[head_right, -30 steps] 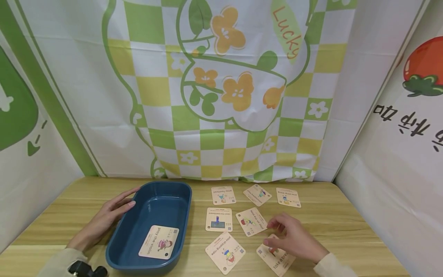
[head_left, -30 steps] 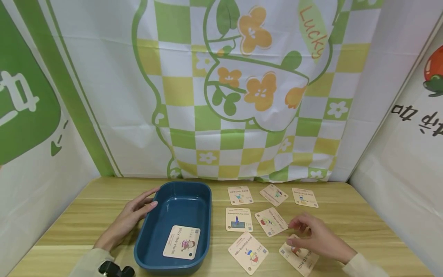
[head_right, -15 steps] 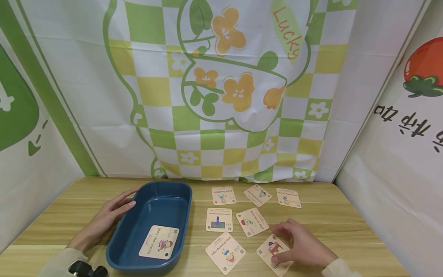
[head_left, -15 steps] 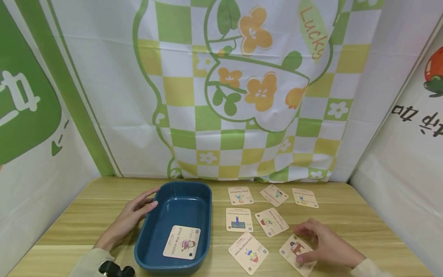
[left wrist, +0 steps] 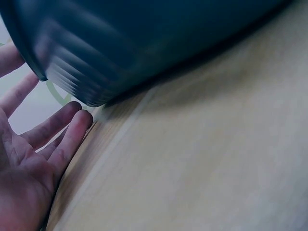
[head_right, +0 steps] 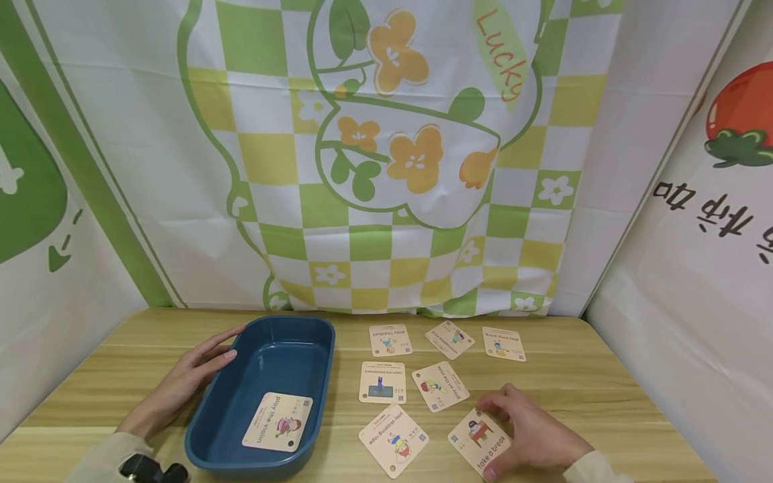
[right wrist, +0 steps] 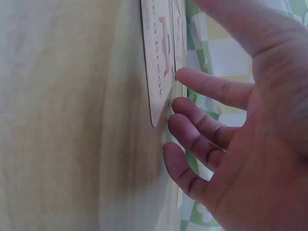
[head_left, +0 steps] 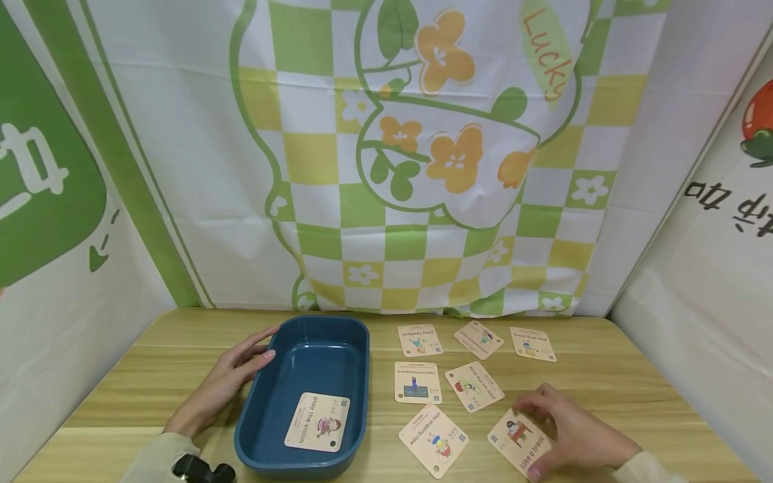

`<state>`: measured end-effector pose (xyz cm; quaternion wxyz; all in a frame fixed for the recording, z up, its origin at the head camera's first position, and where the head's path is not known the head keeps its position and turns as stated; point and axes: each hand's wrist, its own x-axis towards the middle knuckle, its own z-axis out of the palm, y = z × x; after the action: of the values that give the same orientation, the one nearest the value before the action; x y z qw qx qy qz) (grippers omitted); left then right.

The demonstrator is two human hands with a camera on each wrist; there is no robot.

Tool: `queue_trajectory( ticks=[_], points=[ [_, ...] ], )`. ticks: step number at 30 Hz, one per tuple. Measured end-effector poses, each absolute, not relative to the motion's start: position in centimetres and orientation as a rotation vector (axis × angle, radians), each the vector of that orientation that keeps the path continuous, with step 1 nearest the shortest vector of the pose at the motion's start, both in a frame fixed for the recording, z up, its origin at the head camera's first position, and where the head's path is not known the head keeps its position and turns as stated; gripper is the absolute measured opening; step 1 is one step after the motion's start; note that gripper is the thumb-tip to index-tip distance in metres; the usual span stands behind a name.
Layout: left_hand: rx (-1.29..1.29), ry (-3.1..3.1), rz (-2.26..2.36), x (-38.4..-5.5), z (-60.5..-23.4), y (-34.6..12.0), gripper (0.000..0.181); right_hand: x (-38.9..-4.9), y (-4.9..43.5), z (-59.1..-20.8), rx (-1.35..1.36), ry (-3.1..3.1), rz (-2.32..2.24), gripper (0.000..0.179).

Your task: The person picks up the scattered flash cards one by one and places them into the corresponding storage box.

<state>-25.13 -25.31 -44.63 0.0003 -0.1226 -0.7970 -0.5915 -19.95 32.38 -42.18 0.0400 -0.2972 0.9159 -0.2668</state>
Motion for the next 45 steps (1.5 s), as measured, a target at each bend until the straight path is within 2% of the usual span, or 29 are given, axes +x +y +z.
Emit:
queue_trajectory(
  ticks=[12, 26, 32, 38, 45],
  points=[
    [-0.382, -2.485, -1.872, -24.95, -44.42, -25.16, 0.055, -20.11, 32.31, -42.16, -0.969, 2.803, -0.773, 0.092],
    [-0.389, -2.477, -1.869, -24.97, -44.48, -25.21, 0.054, -20.34, 31.76, -42.11, -0.858, 2.786, -0.743, 0.094],
    [-0.384, -2.484, -1.871, -24.94, -44.47, -25.23, 0.054, -20.49, 31.72, -42.38, -0.798, 2.759, -0.884, 0.094],
    [-0.379, -2.493, -1.870, -24.93, -44.47, -25.26, 0.054, -20.65, 31.99, -42.51, -0.718, 2.713, -1.020, 0.084],
    [-0.384, -2.487, -1.866, -24.93, -44.46, -25.22, 0.055, -20.83, 32.28, -42.62, -0.788, 2.677, -1.144, 0.052]
  ],
)
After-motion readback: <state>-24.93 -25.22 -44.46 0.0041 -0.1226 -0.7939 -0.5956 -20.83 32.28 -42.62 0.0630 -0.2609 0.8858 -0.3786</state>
